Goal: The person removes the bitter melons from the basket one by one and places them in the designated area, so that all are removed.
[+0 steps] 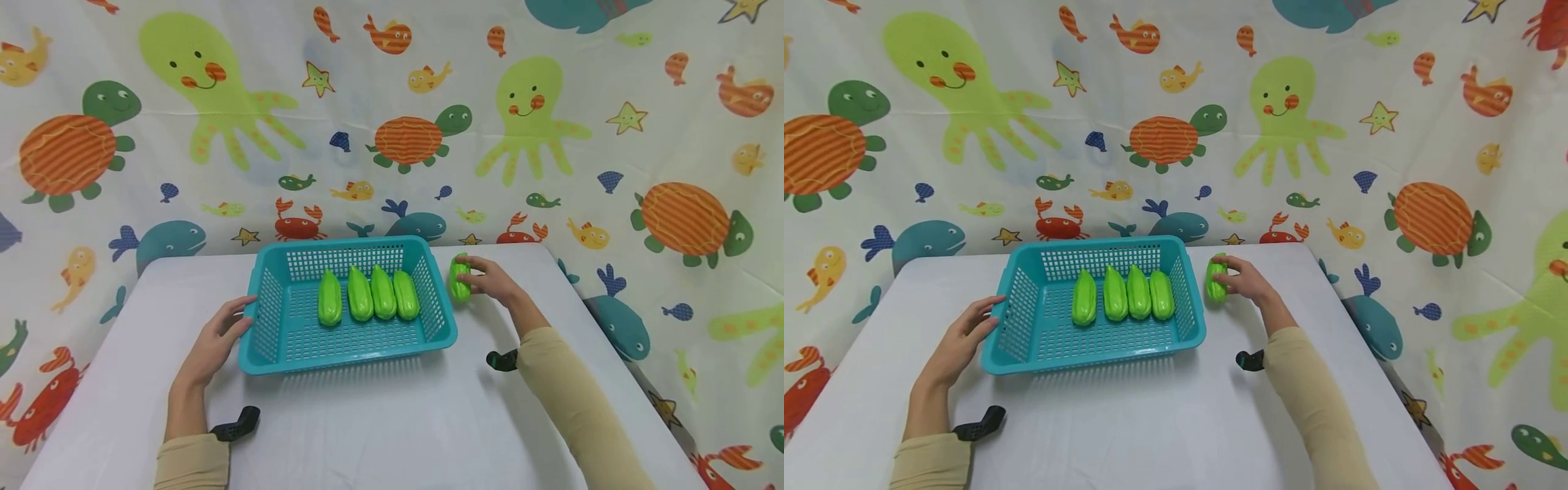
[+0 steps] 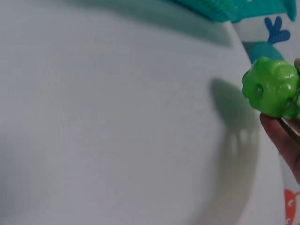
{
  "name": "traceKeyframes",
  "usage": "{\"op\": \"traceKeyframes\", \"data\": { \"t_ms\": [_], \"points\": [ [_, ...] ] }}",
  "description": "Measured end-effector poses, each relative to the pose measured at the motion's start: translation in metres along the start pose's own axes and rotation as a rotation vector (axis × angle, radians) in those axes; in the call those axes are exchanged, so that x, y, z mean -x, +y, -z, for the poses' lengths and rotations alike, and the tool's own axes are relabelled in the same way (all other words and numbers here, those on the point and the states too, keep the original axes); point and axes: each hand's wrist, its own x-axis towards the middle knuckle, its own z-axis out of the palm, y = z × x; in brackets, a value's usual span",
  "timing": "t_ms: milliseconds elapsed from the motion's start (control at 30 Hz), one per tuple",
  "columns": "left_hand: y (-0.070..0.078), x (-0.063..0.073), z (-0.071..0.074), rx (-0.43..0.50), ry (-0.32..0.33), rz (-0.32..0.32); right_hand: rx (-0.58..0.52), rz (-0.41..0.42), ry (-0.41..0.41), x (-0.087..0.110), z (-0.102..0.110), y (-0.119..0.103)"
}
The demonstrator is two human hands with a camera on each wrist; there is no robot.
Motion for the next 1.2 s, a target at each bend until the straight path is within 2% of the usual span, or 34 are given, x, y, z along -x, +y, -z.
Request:
{"op": "traceKeyframes", "data": {
  "t_ms": [200,567,800,967,1200],
  "points": [
    [-0.001,0.0,-0.001,0.005,-0.003,0.004,0.027,-0.028,-0.036,-0.004,-0.004,0.014],
    [0.0,-0.002,0.002,-0.011,-0.007,0.009,0.071,0.007,-0.028,-0.005,-0.001,0.023],
    [0.0,-0.001,0.003,-0.002,-0.002,0.011,0.0,-0.044,0.017,-0.012,-0.005,0.025],
    [0.0,-0.001,0.001,0.011,-0.003,0.001,-0.009,-0.066,0.057,-0.014,-0.005,0.028],
    [-0.001,-0.002,0.002,0.011,-0.011,0.003,-0.059,-0.106,0.057,-0.015,-0.004,0.033]
  ]
}}
